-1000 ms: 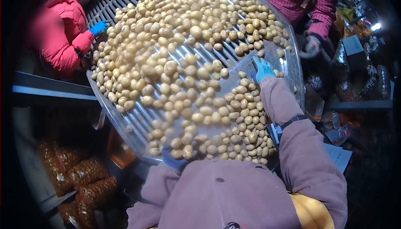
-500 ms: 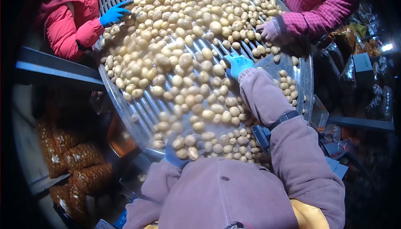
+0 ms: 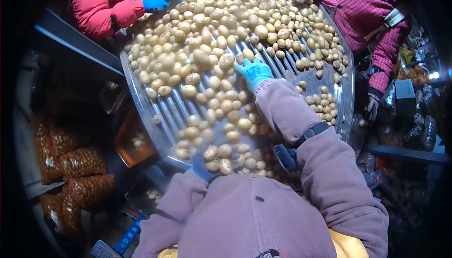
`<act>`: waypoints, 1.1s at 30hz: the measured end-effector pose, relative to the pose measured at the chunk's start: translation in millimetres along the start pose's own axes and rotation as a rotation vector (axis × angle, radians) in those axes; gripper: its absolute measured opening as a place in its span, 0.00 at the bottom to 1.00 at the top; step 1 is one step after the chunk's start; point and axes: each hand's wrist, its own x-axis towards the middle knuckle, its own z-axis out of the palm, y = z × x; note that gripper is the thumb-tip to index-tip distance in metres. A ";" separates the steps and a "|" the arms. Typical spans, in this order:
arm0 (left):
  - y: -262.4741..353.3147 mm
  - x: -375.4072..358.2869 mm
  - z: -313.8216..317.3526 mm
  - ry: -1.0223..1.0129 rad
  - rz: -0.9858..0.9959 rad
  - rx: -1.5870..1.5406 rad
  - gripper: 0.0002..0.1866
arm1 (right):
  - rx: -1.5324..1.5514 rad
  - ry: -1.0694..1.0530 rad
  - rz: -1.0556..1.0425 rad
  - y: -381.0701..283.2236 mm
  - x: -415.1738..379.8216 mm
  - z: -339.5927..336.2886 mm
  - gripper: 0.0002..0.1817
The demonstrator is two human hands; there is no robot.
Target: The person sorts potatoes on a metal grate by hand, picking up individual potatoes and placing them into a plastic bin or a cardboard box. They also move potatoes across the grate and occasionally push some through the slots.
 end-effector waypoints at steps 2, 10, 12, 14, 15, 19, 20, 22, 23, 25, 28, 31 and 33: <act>-0.5 -4.5 -9.6 0.045 0.019 0.041 0.33 | 0.030 -0.006 0.025 -0.1 2.6 6.7 0.26; -10.0 -16.8 2.8 -0.013 -0.068 0.177 0.38 | 1.328 0.142 0.472 58.2 -97.8 20.4 0.11; -8.6 -14.6 -2.4 0.010 -0.065 0.205 0.39 | 1.349 0.233 0.495 60.0 -126.6 25.9 0.11; -6.0 -12.8 -6.4 -0.060 -0.067 0.233 0.39 | 1.307 0.275 0.538 62.4 -126.4 35.2 0.13; -4.6 -13.0 -10.6 -0.087 -0.071 0.245 0.39 | 1.291 0.292 0.566 60.5 -127.7 41.5 0.14; 0.8 -6.5 -29.2 -0.208 -0.117 -0.069 0.37 | 1.334 0.051 0.472 8.7 -105.2 12.4 0.23; 2.0 -7.7 -28.3 -0.186 -0.100 -0.014 0.36 | 0.963 -0.147 0.455 6.9 -99.9 12.8 0.28; 5.3 -7.6 -30.5 -0.186 -0.067 0.077 0.36 | 0.502 -0.135 0.283 -19.3 -94.3 9.5 0.32; 5.5 -7.2 -33.3 -0.205 -0.053 0.111 0.36 | 0.439 -0.190 0.350 -31.6 -89.5 5.8 0.33; 3.1 -8.1 -40.1 -0.267 -0.033 0.130 0.35 | 0.432 -0.273 0.420 -40.4 -85.2 -4.5 0.33; -2.3 -17.0 -32.9 -0.198 0.000 0.152 0.34 | 0.928 -0.223 0.443 -17.0 -98.9 21.1 0.25; -3.3 -28.6 -36.2 -0.230 -0.014 0.053 0.33 | 1.749 -0.024 0.476 -4.3 -134.3 48.0 0.18; -18.3 -51.9 -16.8 -0.125 0.094 0.082 0.30 | 2.448 -0.209 0.674 -25.8 -164.6 21.5 0.16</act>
